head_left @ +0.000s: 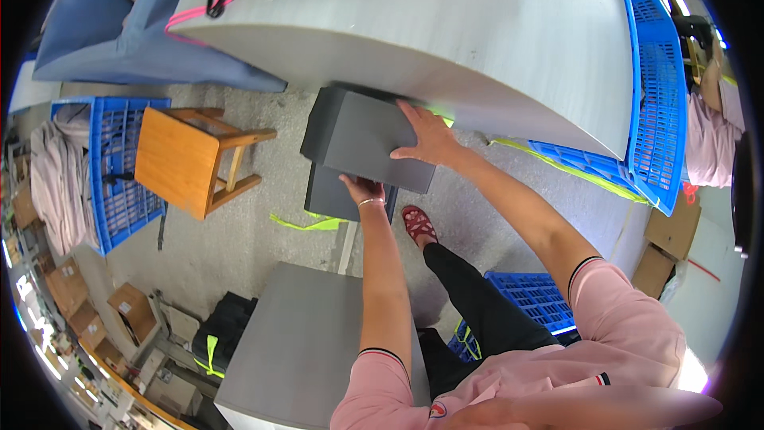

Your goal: Organizes and counts a stack of black fabric panels on a workshop table.

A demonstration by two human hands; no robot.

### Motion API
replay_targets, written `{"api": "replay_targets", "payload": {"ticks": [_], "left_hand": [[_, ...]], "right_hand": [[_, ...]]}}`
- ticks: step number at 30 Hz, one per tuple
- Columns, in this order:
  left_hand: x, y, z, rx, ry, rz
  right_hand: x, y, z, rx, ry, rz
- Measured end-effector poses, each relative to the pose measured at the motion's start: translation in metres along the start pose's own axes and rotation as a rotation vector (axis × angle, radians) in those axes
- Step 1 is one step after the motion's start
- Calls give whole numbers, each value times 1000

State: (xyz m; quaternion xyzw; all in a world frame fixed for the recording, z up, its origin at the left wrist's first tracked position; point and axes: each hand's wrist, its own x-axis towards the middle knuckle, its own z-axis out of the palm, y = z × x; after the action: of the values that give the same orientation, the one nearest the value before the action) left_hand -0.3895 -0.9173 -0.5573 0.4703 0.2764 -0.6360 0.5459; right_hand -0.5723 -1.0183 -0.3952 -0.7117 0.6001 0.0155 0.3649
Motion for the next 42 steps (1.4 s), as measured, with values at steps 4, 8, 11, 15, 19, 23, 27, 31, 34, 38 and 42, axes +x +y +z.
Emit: {"api": "replay_targets", "payload": {"ticks": [4, 8, 11, 15, 19, 23, 27, 31, 34, 38, 42], "left_hand": [[24, 21, -20, 26, -34, 107], [29, 21, -16, 105, -124, 18], [0, 20, 11, 112, -60, 19], [-15, 51, 14, 245, -220, 123], [-91, 16, 8, 243, -316, 137], [-193, 32, -16, 213, -362, 260], [-313, 35, -66, 92, -485, 157], [-440, 34, -116, -12, -342, 217], [-533, 43, -173, 50, -437, 258], [-644, 50, -272, 36, -631, 414], [-727, 18, -380, -172, -551, 341]], "right_hand": [[5, -12, 11, 36, 60, -74], [-1, -4, 12, 113, 83, -33], [-22, 7, -3, 166, 99, 8], [-47, -38, -11, 209, 96, -61], [-109, -54, -50, 216, 125, -26], [-191, -90, -110, 330, 91, -187], [-272, -110, -151, 438, 26, -394], [-333, -167, -182, 506, -211, -458], [-379, -221, -192, 439, -325, -559], [-446, -318, -169, 381, -528, -725], [-501, -406, -102, 286, -714, -817]]}}
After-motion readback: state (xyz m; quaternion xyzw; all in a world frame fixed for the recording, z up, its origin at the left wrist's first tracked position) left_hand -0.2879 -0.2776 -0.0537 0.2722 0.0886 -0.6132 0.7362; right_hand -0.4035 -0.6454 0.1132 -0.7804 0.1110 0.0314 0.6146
